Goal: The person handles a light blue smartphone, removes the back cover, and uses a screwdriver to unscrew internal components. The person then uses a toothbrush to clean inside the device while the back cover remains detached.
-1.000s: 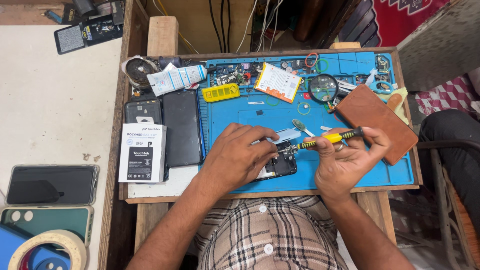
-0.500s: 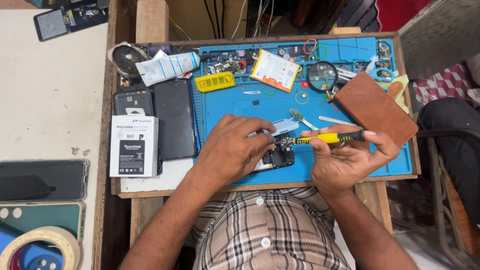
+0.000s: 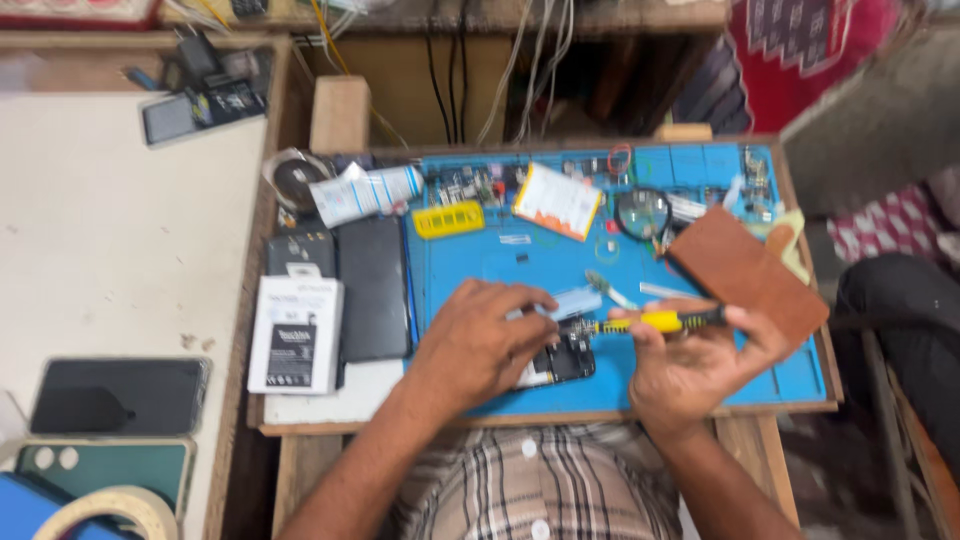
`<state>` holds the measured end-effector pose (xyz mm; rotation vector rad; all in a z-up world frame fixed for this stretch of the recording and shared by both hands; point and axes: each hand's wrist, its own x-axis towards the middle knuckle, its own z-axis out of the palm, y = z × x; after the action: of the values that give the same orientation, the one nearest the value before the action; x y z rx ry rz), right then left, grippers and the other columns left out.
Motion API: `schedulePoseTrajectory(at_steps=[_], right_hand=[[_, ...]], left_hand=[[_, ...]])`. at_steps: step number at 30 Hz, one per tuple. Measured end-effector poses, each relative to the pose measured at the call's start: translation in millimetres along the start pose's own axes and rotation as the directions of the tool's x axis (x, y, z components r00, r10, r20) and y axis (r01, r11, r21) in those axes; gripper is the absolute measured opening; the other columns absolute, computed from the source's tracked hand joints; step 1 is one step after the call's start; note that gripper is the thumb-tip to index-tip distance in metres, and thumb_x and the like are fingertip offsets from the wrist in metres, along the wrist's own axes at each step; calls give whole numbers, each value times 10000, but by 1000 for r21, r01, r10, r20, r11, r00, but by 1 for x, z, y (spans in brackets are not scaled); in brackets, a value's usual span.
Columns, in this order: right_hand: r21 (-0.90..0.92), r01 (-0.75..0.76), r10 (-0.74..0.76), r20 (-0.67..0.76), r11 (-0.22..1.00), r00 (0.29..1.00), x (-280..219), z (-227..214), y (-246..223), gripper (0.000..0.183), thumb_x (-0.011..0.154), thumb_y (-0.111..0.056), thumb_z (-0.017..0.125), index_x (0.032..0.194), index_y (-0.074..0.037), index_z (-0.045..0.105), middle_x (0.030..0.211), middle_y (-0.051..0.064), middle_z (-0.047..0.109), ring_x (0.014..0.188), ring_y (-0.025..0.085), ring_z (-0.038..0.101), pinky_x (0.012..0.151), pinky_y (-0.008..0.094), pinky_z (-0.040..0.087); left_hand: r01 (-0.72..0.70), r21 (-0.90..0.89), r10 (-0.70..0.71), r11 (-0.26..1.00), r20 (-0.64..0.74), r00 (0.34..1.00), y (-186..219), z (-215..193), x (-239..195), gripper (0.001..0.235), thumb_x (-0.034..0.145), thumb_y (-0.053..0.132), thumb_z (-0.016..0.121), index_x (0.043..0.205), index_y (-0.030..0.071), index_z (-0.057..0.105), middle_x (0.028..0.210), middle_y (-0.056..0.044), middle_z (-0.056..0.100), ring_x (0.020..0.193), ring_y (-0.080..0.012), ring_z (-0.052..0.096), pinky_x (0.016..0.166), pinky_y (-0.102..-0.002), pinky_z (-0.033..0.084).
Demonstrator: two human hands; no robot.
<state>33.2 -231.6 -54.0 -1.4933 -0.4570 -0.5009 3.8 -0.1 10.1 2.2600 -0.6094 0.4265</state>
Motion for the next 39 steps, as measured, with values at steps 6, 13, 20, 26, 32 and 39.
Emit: schedulePoseTrajectory(at_steps=[6, 13, 20, 26, 32, 39], right_hand=[[10, 25, -24, -54, 1000, 998, 1, 4, -2, 616, 1007, -29, 709, 1370, -162, 230, 1080, 210, 622, 856, 274, 732, 835, 438, 681], [-16, 42, -42, -20, 999, 999, 3, 7, -5, 628, 976, -47, 711, 1350, -157, 219, 1110, 221, 641, 847, 289, 759, 865, 450, 689], [-102, 182, -183, -1, 978, 983, 2, 10, -3, 672, 911, -38, 751, 1300, -162, 218, 1035, 203, 661, 845, 275, 764, 809, 392, 677], [-138, 209, -207, 35, 968, 978, 6, 12, -5, 661, 906, -33, 740, 1290, -165, 218, 1070, 231, 640, 891, 280, 766, 819, 398, 676], [-84, 169, -161, 90, 982, 983, 8, 14, -8, 668, 920, -25, 715, 1325, -178, 205, 1080, 240, 663, 914, 296, 775, 828, 397, 678], [-83, 136, -130, 69, 987, 989, 10, 4, -8, 643, 964, 2, 677, 1354, -178, 198, 1093, 249, 663, 922, 311, 766, 893, 435, 663]], left_hand=[[-32, -17, 32, 999, -20, 999, 1, -3, 0, 72, 871, 156, 748, 938, 134, 735, 1121, -6, 702, 946, -221, 670, 846, -385, 461], [-10, -24, 9, 1000, -3, 1000, 2, -3, 0, 62, 883, 163, 755, 921, 119, 733, 1103, 3, 702, 916, -207, 661, 833, -380, 454], [-5, -31, 5, 1000, 4, 1000, 2, -3, -1, 65, 879, 154, 746, 937, 124, 751, 1106, 5, 704, 926, -196, 666, 843, -373, 454], [20, -36, -19, 999, 19, 1000, 3, -3, 0, 71, 887, 163, 744, 944, 123, 757, 1105, 7, 704, 942, -193, 668, 853, -370, 453], [21, -22, -21, 1000, 21, 1000, 4, -4, 0, 81, 891, 172, 745, 954, 123, 758, 1112, 1, 703, 938, -200, 665, 852, -376, 451], [49, 13, -50, 999, 82, 995, 2, -3, 2, 202, 843, 211, 782, 1019, 120, 742, 1100, -23, 681, 924, -231, 644, 825, -404, 440]])
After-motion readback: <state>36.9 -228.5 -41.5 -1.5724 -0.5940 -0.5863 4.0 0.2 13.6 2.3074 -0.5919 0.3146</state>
